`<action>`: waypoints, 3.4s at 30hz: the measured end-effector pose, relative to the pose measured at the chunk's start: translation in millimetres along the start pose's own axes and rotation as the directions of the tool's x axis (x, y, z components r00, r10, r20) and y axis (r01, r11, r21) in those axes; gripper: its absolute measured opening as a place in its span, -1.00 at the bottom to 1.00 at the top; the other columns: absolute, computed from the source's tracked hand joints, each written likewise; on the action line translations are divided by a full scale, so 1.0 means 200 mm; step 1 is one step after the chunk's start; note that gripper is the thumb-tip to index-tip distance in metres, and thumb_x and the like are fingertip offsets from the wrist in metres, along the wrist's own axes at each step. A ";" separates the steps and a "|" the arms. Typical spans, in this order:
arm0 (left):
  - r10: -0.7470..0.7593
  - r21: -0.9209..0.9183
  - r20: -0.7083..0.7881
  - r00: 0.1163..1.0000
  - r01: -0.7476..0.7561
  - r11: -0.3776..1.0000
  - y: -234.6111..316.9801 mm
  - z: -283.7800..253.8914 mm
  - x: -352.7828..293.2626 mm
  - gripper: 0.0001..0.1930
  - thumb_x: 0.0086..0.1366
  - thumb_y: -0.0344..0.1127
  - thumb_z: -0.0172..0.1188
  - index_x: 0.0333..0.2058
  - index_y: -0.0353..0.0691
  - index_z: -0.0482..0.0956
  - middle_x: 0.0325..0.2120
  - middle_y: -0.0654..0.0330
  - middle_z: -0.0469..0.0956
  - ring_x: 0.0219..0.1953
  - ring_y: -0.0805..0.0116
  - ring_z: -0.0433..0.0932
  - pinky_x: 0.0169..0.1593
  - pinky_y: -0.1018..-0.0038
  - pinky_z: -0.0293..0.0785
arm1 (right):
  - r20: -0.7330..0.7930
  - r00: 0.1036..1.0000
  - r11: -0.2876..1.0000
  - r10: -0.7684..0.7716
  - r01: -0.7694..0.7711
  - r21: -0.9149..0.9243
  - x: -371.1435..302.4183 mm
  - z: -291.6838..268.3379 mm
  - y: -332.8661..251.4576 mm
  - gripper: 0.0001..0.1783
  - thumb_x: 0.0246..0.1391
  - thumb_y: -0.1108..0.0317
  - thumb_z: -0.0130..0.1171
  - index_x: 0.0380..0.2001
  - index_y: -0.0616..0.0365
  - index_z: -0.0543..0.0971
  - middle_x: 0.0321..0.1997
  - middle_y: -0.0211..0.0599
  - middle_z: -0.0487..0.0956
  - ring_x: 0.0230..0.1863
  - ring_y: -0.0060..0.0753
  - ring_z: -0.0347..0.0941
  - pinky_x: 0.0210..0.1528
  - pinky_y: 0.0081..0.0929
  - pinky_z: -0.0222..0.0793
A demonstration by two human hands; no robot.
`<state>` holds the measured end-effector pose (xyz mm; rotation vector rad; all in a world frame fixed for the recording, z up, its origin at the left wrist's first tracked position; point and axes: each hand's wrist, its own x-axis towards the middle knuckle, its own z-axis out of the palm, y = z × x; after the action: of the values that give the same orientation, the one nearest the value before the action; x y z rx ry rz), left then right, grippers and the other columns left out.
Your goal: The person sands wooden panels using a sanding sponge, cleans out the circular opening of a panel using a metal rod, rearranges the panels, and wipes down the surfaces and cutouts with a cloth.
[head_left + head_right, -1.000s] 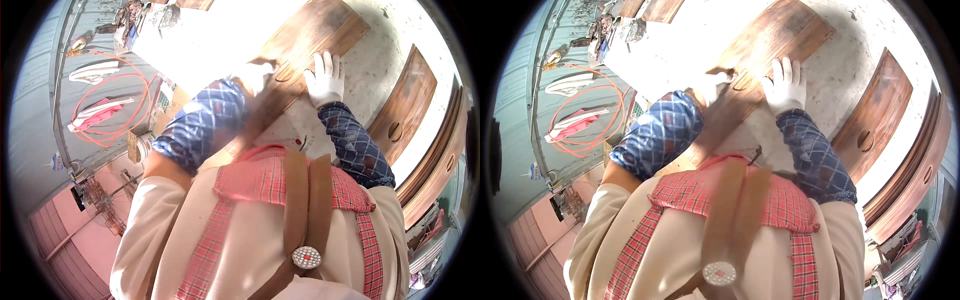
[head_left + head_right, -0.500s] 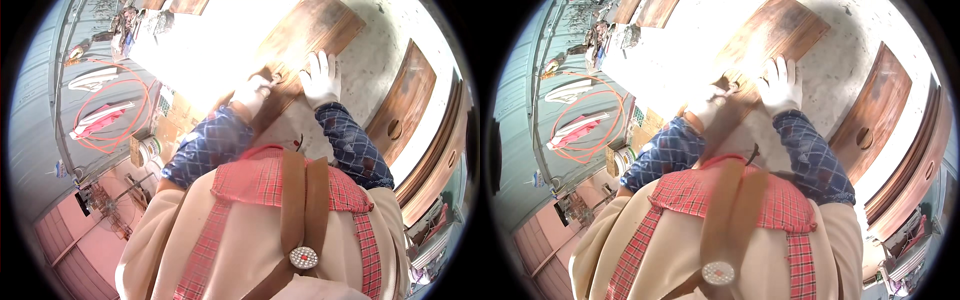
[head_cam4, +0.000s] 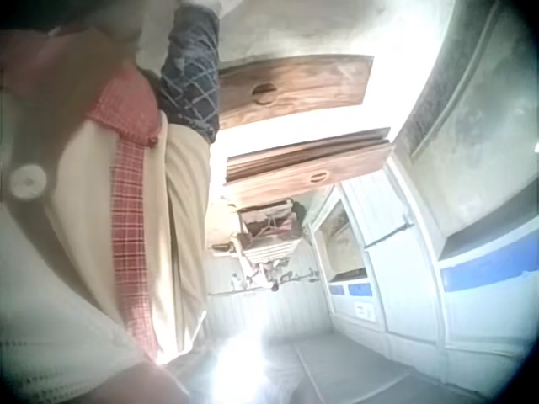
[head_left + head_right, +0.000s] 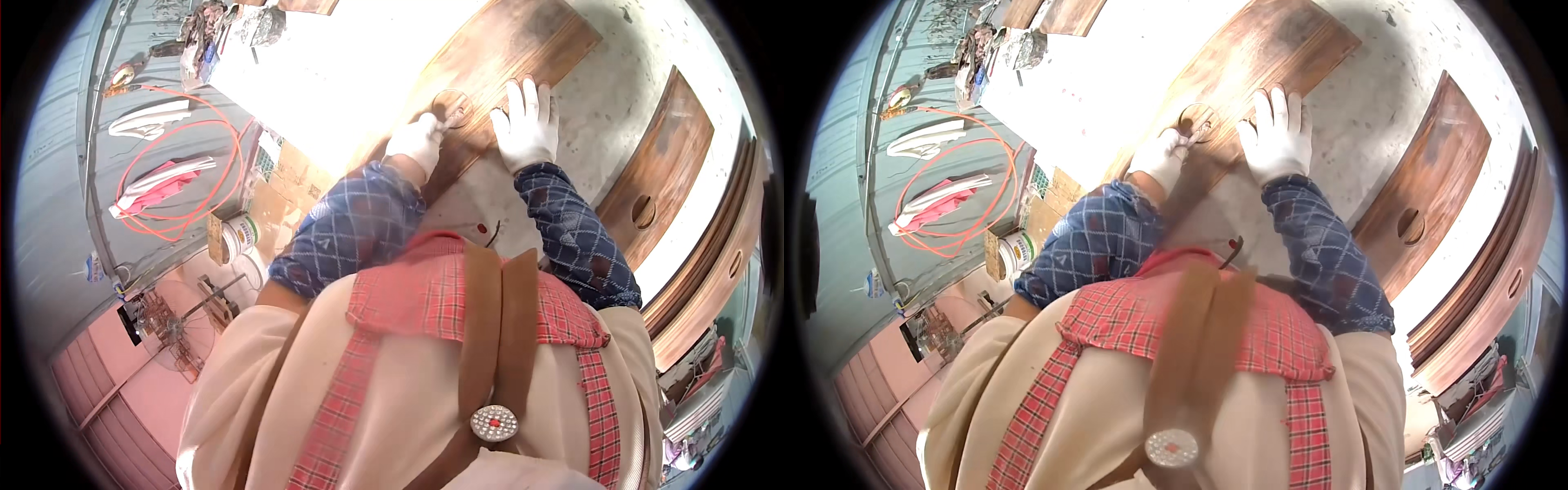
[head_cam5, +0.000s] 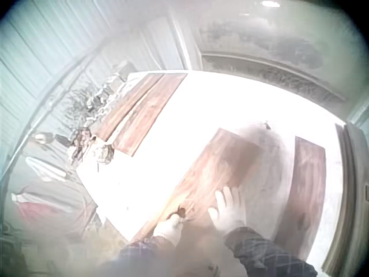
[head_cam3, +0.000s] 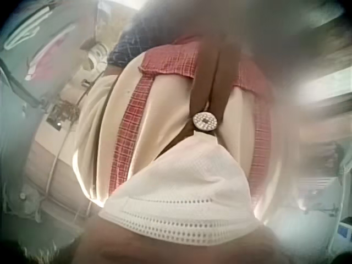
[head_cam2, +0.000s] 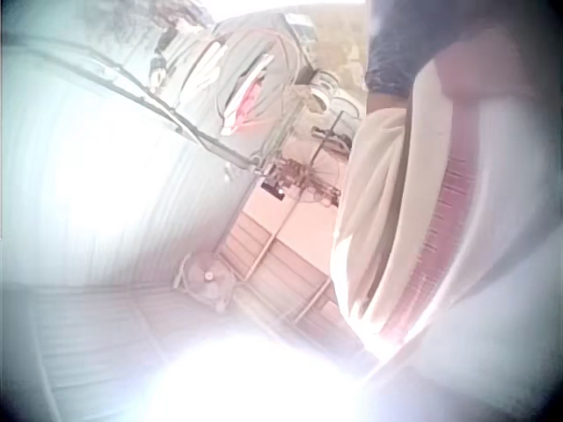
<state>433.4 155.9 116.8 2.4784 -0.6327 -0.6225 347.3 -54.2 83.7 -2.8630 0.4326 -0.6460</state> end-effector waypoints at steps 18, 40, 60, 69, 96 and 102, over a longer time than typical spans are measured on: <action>0.505 0.104 0.476 0.720 -0.616 0.781 -0.03 -0.28 0.36 -0.85 0.28 -0.30 0.14 -0.21 -0.07 0.63 -0.39 0.01 0.62 -0.31 -0.03 0.61 -0.21 0.21 0.54 | 0.001 1.000 1.000 -0.015 0.015 -0.021 0.01 0.00 -0.01 -0.40 0.11 -0.02 0.19 0.15 0.04 0.52 0.28 -0.14 0.42 0.27 0.12 0.30 0.32 0.11 0.18; 0.054 0.398 0.547 0.836 -0.316 0.861 0.04 -0.19 0.37 -0.76 0.30 -0.13 0.16 -0.16 -0.05 0.68 -0.31 0.10 0.67 -0.28 0.14 0.63 -0.14 0.31 0.53 | -0.004 1.000 1.000 -0.016 0.016 0.020 -0.01 0.01 -0.02 -0.37 0.12 -0.02 0.20 0.20 0.03 0.44 0.30 -0.19 0.31 0.32 0.16 0.24 0.35 0.14 0.13; -0.103 -0.019 0.093 0.990 0.105 0.994 0.16 -0.01 0.15 -0.64 0.45 -0.22 -0.11 0.09 -0.17 0.50 -0.02 -0.06 0.61 0.03 0.03 0.61 0.12 0.21 0.50 | -0.006 0.999 0.999 -0.036 0.036 -0.014 0.00 0.02 -0.02 -0.37 0.13 -0.05 0.19 0.20 0.01 0.45 0.30 -0.21 0.33 0.31 0.12 0.25 0.35 0.10 0.14; 0.328 0.179 0.417 0.848 -0.430 0.885 -0.03 -0.19 0.35 -0.81 0.37 -0.20 0.18 -0.23 -0.17 0.66 -0.53 0.18 0.55 -0.43 0.31 0.56 -0.34 0.43 0.47 | -0.004 1.000 1.000 -0.028 0.027 -0.014 0.00 0.01 0.00 -0.37 0.12 -0.04 0.19 0.19 0.03 0.45 0.27 -0.17 0.37 0.30 0.13 0.25 0.33 0.12 0.16; -0.014 0.410 0.217 0.976 -0.078 0.909 0.16 -0.18 0.11 -0.74 0.39 -0.20 -0.01 -0.16 -0.14 0.63 -0.29 -0.01 0.69 -0.22 0.00 0.67 -0.11 0.17 0.57 | 0.153 0.988 0.998 -0.018 0.027 -0.059 0.00 0.00 -0.02 -0.31 0.23 -0.09 0.01 0.34 -0.01 0.29 0.44 -0.09 0.21 0.45 0.18 0.05 0.46 0.14 -0.07; 0.027 0.160 0.066 0.997 -0.037 0.986 0.11 0.02 0.07 -0.66 0.39 -0.16 -0.01 0.02 -0.11 0.58 -0.18 -0.02 0.67 -0.15 -0.01 0.66 0.00 0.18 0.55 | 0.165 0.986 0.997 -0.014 0.025 -0.069 -0.03 0.01 -0.02 -0.28 0.21 -0.09 0.06 0.35 -0.04 0.27 0.45 -0.07 0.20 0.44 0.20 0.06 0.45 0.11 -0.05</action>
<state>435.5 130.8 122.2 2.6003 -0.7731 -0.6635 344.1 -48.3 79.5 -2.9606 0.4099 -0.4004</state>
